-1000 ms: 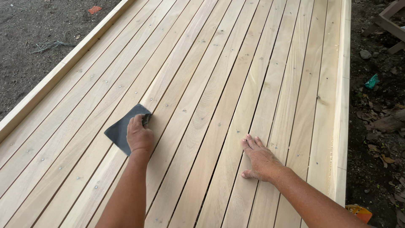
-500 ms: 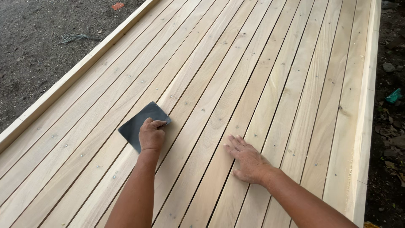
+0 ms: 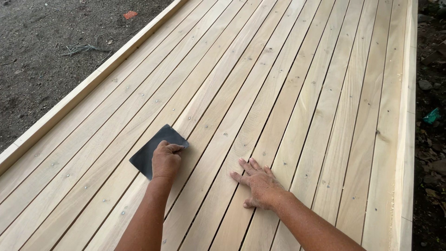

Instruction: The person sands the slatted wooden surface of a large framed panel, rubbing a sheet of sandpaper by hand along the planks. They work across different sections of the panel, steadying the wood with the other hand while sanding board after board.

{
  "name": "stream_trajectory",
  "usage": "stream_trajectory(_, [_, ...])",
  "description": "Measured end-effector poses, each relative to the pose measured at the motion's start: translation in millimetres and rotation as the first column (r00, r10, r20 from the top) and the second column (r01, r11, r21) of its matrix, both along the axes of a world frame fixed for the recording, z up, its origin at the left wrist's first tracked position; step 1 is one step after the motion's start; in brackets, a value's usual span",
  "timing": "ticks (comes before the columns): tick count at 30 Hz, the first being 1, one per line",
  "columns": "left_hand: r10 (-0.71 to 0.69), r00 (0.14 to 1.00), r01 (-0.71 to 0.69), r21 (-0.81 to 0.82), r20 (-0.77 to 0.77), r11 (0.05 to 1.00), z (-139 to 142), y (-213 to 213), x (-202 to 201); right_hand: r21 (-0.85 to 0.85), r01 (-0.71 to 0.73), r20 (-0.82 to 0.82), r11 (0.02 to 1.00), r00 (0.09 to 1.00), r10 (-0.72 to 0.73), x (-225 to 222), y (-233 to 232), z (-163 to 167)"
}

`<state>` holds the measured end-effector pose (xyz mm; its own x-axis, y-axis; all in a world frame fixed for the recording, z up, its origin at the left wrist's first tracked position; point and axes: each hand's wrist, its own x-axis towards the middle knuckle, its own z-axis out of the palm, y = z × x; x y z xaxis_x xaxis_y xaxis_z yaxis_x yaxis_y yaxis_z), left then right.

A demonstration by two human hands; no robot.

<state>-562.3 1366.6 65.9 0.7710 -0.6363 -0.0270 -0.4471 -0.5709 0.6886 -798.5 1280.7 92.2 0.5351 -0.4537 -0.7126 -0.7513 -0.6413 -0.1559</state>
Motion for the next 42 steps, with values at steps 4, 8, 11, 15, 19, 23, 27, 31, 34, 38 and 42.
stream_trajectory(4, [-0.012,0.999,0.013,-0.022,0.046,1.0,2.3,-45.4,3.9,0.001,-0.031,-0.004,1.0,1.0,0.031,7.0,-10.6,-1.8])
stream_trajectory(8, [0.018,1.0,-0.018,-0.02,0.011,1.0,21.8,-99.8,2.3,-0.015,-0.066,-0.051,0.998,0.997,0.065,11.9,-13.3,-2.8])
stream_trajectory(11, [0.017,0.997,-0.012,0.07,-0.07,0.997,28.0,-111.6,4.6,0.008,-0.033,-0.047,0.999,0.998,0.033,11.5,-12.4,-3.1])
stream_trajectory(15, [-0.047,0.999,0.047,0.035,-0.01,0.998,24.2,-81.2,6.4,0.02,-0.015,-0.014,1.0,1.0,0.016,9.2,-14.4,-4.6])
stream_trajectory(19, [-0.032,0.999,0.03,0.084,0.018,0.996,11.3,-56.7,4.0,0.034,-0.019,-0.004,0.999,1.0,0.019,8.2,-16.7,-9.1])
stream_trajectory(23, [0.013,0.999,-0.014,0.013,0.029,1.0,10.5,-87.0,0.3,0.034,-0.032,-0.028,0.999,0.999,0.033,7.1,-17.1,-13.7])
stream_trajectory(27, [0.038,0.999,-0.038,0.032,-0.013,0.999,23.8,-125.1,-2.6,0.034,-0.035,-0.018,0.999,0.999,0.035,5.9,-16.7,-15.2])
stream_trajectory(31, [0.029,0.999,-0.026,0.063,-0.034,0.998,26.6,-114.8,-0.8,0.044,-0.014,-0.01,0.999,1.0,0.015,4.0,-16.6,-14.0])
stream_trajectory(34, [-0.015,1.0,0.017,0.079,-0.027,0.997,24.1,-83.6,2.6,0.053,0.007,0.033,0.999,0.999,-0.009,-0.8,-14.9,-12.3])
stream_trajectory(38, [-0.006,0.998,0.012,0.098,-0.056,0.995,19.9,-62.9,5.4,0.044,-0.018,0.016,0.999,1.0,0.018,-2.8,-12.0,-11.4])
stream_trajectory(42, [0.045,0.994,-0.036,0.088,-0.095,0.995,21.1,-84.7,3.3,0.035,-0.001,-0.017,0.999,1.0,0.001,-2.5,-6.3,-11.5])
